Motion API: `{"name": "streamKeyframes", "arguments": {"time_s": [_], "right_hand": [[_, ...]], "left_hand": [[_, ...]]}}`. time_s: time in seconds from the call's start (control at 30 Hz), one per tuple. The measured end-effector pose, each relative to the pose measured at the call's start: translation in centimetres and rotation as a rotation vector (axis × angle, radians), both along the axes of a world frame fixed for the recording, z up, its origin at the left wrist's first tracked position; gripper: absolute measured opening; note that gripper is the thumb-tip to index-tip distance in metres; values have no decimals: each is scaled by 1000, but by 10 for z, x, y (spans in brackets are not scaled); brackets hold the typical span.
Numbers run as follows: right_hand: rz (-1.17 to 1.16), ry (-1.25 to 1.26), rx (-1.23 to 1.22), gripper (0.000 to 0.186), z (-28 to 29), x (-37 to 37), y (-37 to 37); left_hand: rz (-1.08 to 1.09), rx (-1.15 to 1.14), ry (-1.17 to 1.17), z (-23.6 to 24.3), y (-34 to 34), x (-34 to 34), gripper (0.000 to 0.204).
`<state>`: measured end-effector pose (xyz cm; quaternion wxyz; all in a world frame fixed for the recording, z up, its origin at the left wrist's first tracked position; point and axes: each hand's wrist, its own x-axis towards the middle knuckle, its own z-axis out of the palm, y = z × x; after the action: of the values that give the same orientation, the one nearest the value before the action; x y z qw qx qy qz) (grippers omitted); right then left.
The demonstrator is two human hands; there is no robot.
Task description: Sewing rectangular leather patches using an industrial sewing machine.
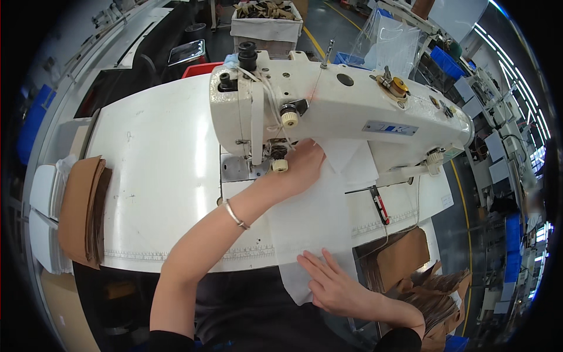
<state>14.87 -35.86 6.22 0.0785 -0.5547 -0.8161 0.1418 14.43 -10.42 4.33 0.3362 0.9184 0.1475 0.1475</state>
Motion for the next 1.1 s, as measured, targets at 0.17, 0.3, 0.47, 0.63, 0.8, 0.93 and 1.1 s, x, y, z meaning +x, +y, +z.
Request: {"name": "streamKeyframes", "arguments": {"time_s": [0.17, 0.3, 0.47, 0.63, 0.8, 0.93, 1.1], "right_hand": [[-105, -4, -43, 24, 7, 3, -7], [-121, 17, -36, 24, 4, 7, -15], [-148, 81, -11, 19, 3, 6, -15], [-110, 97, 3, 15, 4, 3, -14], [-72, 70, -15, 27, 6, 3, -13], [-34, 98, -12, 29, -1, -6, -2], [68, 60, 149, 31, -15, -36, 39]], "left_hand": [[130, 229, -62, 0, -6, 45, 34], [296, 530, -371, -6, -1, 63, 31], [214, 363, -138, -12, 3, 65, 29], [254, 619, -170, -14, -2, 68, 28], [-42, 437, -279, -28, -3, 66, 35], [18, 448, -339, -15, -10, 51, 26], [-204, 360, -118, 8, -38, -95, 29]]}}
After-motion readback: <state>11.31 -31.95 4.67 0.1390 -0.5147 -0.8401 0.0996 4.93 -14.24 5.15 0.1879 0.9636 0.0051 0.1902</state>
